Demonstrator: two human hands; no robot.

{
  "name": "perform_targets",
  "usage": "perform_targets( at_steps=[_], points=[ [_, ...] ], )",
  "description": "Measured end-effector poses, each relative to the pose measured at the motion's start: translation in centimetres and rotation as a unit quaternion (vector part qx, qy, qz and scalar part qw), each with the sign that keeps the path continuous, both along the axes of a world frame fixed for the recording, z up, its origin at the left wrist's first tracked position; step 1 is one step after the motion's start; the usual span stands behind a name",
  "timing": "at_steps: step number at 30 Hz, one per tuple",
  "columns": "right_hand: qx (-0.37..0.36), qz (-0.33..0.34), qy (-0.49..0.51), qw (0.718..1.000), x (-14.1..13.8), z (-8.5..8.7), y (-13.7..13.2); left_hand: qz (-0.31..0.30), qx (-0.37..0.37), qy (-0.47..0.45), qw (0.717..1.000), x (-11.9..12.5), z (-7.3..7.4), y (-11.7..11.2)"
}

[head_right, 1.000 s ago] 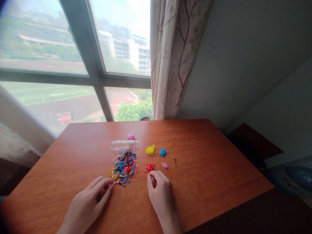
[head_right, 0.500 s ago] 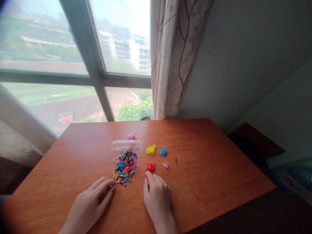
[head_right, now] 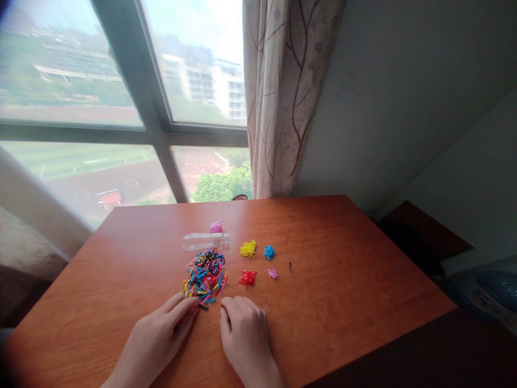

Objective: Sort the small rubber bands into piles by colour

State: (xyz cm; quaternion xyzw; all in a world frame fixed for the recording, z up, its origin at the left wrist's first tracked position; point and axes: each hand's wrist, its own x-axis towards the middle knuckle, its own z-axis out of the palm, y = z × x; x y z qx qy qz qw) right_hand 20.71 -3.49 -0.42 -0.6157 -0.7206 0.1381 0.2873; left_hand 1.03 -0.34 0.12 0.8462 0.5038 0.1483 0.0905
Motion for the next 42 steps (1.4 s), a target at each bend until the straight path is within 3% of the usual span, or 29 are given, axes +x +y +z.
perform_targets(
  at_steps=[15,20,25,29,34,42],
  points=[
    [0.001,0.006,0.012,1.0,0.2,-0.5,0.0,-0.007,0.013,-0.003,1.0,0.2,0.0,0.2],
    [-0.003,0.006,0.01,1.0,0.2,-0.3,0.0,-0.024,0.006,-0.025,0.999,0.9,1.7,0.8],
    [-0.004,0.004,0.016,1.0,0.2,-0.3,0.1,-0.046,-0.017,0.043,0.998,5.3,5.0,4.2],
    [-0.007,-0.006,0.024,1.0,0.2,-0.6,0.1,-0.082,-0.018,0.056,0.995,10.2,6.2,7.7],
    [-0.004,-0.005,0.044,0.999,0.3,-0.9,0.0,-0.114,-0.043,0.07,0.99,14.3,6.0,10.2],
    [-0.035,-0.008,0.011,0.999,0.3,-0.8,0.2,-0.183,-0.123,0.099,0.97,17.8,4.6,10.5]
  ],
)
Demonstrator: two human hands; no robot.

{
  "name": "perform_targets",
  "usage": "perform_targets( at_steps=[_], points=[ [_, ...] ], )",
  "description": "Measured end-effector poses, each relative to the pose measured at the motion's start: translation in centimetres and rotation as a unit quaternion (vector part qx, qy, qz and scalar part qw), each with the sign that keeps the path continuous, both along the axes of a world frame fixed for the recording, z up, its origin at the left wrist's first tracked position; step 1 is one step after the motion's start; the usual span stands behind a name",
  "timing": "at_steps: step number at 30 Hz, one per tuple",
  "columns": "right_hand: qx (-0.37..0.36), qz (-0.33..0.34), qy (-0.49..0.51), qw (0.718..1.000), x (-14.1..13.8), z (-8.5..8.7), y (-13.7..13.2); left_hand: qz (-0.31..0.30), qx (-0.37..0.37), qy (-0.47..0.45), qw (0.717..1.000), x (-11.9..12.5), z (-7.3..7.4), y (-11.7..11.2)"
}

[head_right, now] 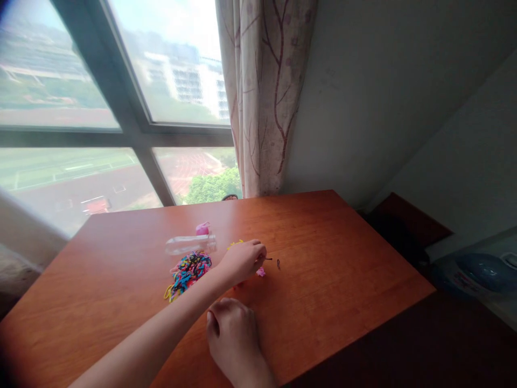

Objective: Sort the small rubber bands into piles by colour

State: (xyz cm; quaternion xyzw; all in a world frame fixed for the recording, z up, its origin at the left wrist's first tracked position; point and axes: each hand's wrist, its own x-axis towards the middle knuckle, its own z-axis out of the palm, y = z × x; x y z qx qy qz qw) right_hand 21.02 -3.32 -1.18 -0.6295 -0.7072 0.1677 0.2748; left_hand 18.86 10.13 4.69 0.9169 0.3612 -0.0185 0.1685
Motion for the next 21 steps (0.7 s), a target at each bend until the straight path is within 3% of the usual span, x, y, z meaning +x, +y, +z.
perform_targets(
  at_steps=[6,10,13,17,21],
  points=[
    [-0.027,-0.007,-0.034,0.999,0.0,-0.7,-0.2,-0.037,-0.02,-0.009,0.999,2.9,-0.8,0.0],
    [-0.019,-0.002,-0.029,0.999,0.1,-0.4,-0.1,-0.032,-0.005,-0.04,0.999,2.1,-0.6,-0.3],
    [-0.004,-0.004,-0.014,1.0,0.0,0.1,-0.1,-0.006,0.023,-0.077,0.997,-0.5,0.4,-0.9],
    [0.01,-0.007,-0.003,1.0,-0.1,0.6,-0.1,0.061,0.054,-0.113,0.99,-6.5,1.6,-2.7],
    [0.016,-0.005,0.009,1.0,-0.3,0.9,-0.1,0.147,0.069,-0.143,0.976,-13.3,0.8,-4.9]
  ],
)
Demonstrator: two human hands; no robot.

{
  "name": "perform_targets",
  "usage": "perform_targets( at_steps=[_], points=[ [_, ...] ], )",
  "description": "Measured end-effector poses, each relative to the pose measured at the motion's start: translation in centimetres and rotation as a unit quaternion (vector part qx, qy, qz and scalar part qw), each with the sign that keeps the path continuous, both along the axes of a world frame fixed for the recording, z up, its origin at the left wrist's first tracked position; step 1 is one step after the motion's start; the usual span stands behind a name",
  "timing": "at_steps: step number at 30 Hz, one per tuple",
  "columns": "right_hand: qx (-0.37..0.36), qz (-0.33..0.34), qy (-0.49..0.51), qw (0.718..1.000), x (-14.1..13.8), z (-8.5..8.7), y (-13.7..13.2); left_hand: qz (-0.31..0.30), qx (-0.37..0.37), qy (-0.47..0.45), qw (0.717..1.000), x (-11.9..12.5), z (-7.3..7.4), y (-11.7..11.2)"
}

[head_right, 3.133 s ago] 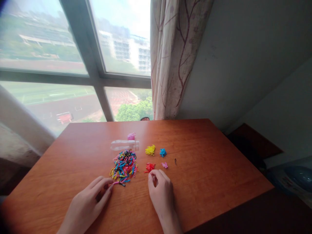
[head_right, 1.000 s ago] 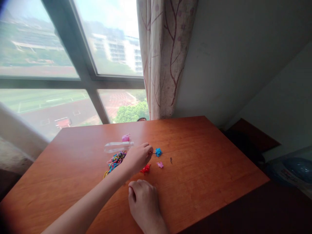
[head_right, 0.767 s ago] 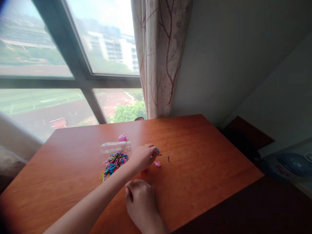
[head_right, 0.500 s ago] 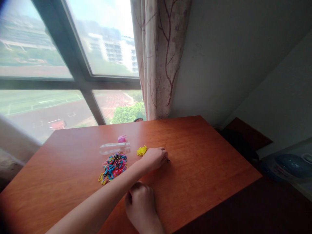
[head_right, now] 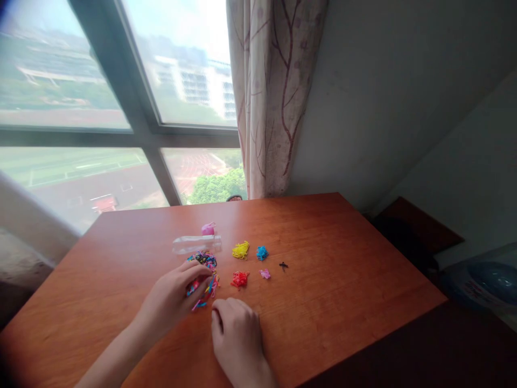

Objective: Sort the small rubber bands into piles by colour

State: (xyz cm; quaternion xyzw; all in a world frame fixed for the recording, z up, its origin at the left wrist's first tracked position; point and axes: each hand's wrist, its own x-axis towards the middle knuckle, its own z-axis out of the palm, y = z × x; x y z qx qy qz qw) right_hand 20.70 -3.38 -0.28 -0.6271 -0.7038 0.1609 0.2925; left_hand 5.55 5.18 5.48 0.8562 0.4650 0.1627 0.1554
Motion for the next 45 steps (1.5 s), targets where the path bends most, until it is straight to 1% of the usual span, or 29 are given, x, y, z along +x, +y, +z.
perform_targets(
  at_steps=[2,4,6,9,14,19,21,26,31,36,38,40,43,45],
  points=[
    [-0.006,-0.003,-0.008,1.0,-0.1,0.1,0.1,0.044,-0.006,-0.015,0.999,-2.8,-1.0,-1.1],
    [-0.014,-0.008,-0.02,1.0,-0.3,0.2,0.2,0.072,-0.005,-0.014,0.997,-5.0,-1.9,-2.1],
    [-0.017,-0.012,-0.027,0.999,-0.4,0.2,0.3,0.098,-0.002,-0.012,0.995,-6.4,-2.7,-3.0],
    [-0.009,-0.005,-0.029,1.0,-0.8,0.1,0.6,0.121,-0.005,-0.012,0.993,-7.4,-3.5,-3.9],
    [0.006,0.003,-0.035,0.999,-1.4,0.1,1.2,0.105,-0.023,-0.019,0.994,-7.2,-4.4,-4.6],
    [0.01,0.0,-0.025,1.0,-1.6,0.1,1.6,0.089,-0.027,-0.006,0.996,-6.8,-4.6,-5.0],
    [0.006,0.001,-0.003,1.0,-1.5,0.0,1.6,0.084,-0.026,-0.006,0.996,-6.8,-4.8,-5.1],
    [-0.015,0.005,0.09,0.996,-1.0,0.2,1.3,0.077,-0.028,-0.003,0.997,-6.8,-4.9,-5.1],
    [-0.017,0.003,0.12,0.993,-0.9,0.8,1.4,0.067,-0.03,0.001,0.997,-6.6,-4.9,-5.1],
    [-0.006,0.0,0.124,0.992,-0.9,0.7,1.7,0.066,-0.021,-0.01,0.998,-6.5,-5.0,-5.1],
    [0.007,-0.013,0.112,0.994,-0.3,0.6,1.9,0.067,-0.019,-0.016,0.997,-6.5,-5.0,-5.1],
    [0.023,-0.034,0.097,0.994,0.8,0.6,2.4,0.069,-0.019,-0.02,0.997,-6.5,-4.9,-5.1],
    [0.044,-0.074,0.062,0.994,3.5,0.9,3.6,0.069,-0.019,-0.024,0.997,-6.5,-4.8,-5.1],
    [0.048,-0.104,0.023,0.993,5.5,1.3,4.6,0.069,-0.021,-0.02,0.997,-6.5,-4.9,-5.1]
  ],
)
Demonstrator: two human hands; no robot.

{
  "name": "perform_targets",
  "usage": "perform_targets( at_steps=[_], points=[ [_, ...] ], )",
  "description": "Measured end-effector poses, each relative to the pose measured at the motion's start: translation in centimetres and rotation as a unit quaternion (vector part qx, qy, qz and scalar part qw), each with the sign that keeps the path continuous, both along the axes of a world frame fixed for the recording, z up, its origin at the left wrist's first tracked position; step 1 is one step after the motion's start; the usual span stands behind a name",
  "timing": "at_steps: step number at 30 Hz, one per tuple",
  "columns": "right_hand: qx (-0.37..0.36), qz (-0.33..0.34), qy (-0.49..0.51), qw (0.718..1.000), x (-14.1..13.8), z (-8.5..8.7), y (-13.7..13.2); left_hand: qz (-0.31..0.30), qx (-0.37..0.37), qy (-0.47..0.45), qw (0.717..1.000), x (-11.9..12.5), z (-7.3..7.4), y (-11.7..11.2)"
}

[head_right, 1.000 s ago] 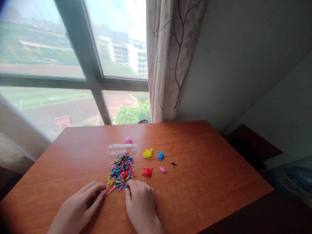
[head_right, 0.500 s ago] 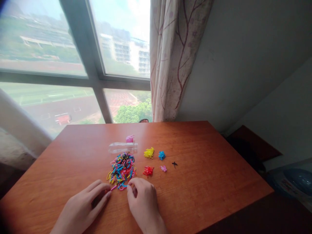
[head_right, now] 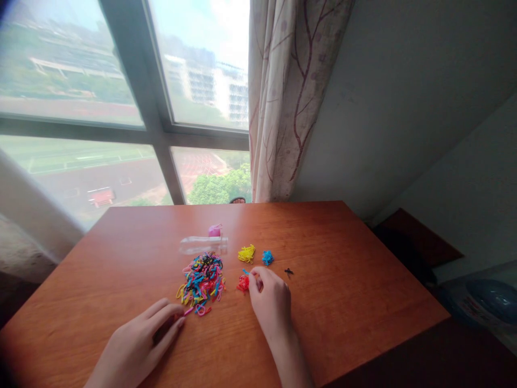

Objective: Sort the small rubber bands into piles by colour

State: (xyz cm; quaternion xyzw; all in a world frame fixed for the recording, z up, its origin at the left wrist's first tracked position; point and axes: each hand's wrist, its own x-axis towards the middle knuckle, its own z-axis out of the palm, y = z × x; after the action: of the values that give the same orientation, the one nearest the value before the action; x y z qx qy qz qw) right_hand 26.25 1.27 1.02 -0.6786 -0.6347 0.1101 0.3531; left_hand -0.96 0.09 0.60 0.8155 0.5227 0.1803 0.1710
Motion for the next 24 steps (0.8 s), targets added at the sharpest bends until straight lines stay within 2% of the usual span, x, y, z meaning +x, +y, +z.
perform_targets(
  at_steps=[4,9,18,24],
  points=[
    [-0.031,-0.063,-0.095,0.993,3.2,0.5,2.0,-0.002,-0.005,0.019,1.0,0.0,-0.1,0.1],
    [-0.053,-0.086,-0.126,0.987,4.4,0.3,3.5,-0.007,-0.009,0.025,1.0,0.0,-0.1,0.1],
    [-0.057,-0.095,-0.125,0.986,4.2,0.1,2.9,-0.012,-0.002,0.02,1.0,0.0,-0.2,-0.1],
    [-0.031,-0.039,-0.094,0.994,1.5,-0.1,0.4,-0.009,-0.006,0.027,1.0,-0.1,-0.5,0.0]
  ],
)
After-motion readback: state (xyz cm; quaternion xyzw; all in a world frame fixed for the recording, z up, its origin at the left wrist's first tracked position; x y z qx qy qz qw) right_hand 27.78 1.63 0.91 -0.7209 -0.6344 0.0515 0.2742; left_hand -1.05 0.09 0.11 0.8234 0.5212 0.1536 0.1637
